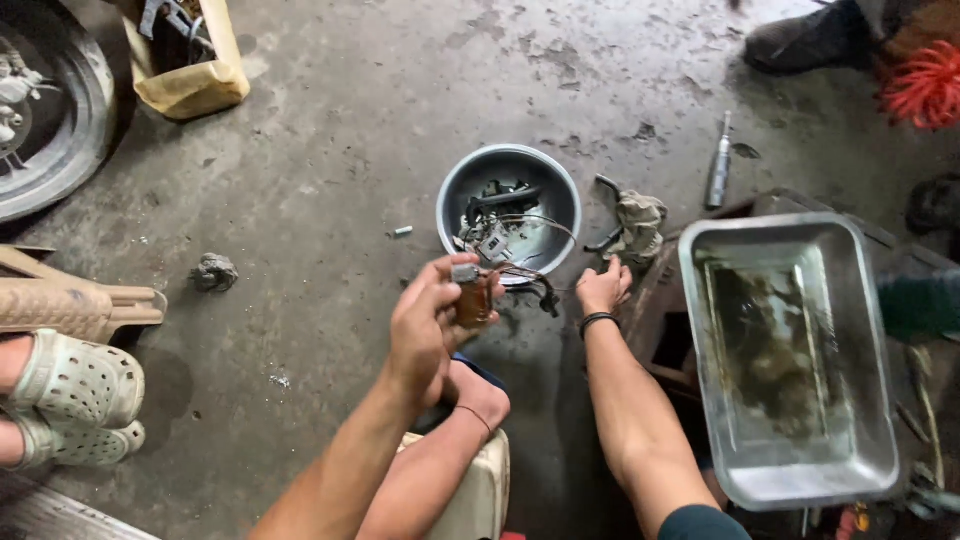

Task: Cleaning a motorcycle electrical component using a brush, solvent, and a cloth.

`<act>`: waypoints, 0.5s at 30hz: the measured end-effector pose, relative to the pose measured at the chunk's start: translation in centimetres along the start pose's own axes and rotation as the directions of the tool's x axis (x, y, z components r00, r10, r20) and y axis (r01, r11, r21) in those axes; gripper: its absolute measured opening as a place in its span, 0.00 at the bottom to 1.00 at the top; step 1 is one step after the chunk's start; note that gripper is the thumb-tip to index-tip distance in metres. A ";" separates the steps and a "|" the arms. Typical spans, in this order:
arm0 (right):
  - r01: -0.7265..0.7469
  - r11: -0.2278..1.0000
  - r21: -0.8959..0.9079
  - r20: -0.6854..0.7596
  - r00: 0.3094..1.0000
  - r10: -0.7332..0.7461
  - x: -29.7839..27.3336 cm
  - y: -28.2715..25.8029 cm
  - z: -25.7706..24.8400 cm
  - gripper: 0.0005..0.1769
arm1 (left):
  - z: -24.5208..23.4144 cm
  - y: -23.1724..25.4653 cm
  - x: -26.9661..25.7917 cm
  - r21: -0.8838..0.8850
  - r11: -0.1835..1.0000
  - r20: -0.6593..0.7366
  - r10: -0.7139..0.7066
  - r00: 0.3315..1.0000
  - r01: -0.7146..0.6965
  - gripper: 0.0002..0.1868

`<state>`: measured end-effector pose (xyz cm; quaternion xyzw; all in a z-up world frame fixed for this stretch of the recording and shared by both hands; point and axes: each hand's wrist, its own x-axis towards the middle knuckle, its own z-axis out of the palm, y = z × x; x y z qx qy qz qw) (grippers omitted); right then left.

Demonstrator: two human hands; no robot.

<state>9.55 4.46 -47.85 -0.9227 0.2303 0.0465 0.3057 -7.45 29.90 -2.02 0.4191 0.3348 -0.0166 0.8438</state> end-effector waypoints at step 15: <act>0.240 0.865 0.441 -0.430 0.902 -0.032 -9.1 -10.9 -8.0 0.09 | 0.9 -0.1 0.8 0.085 0.979 0.031 0.183 0.983 -0.185 0.27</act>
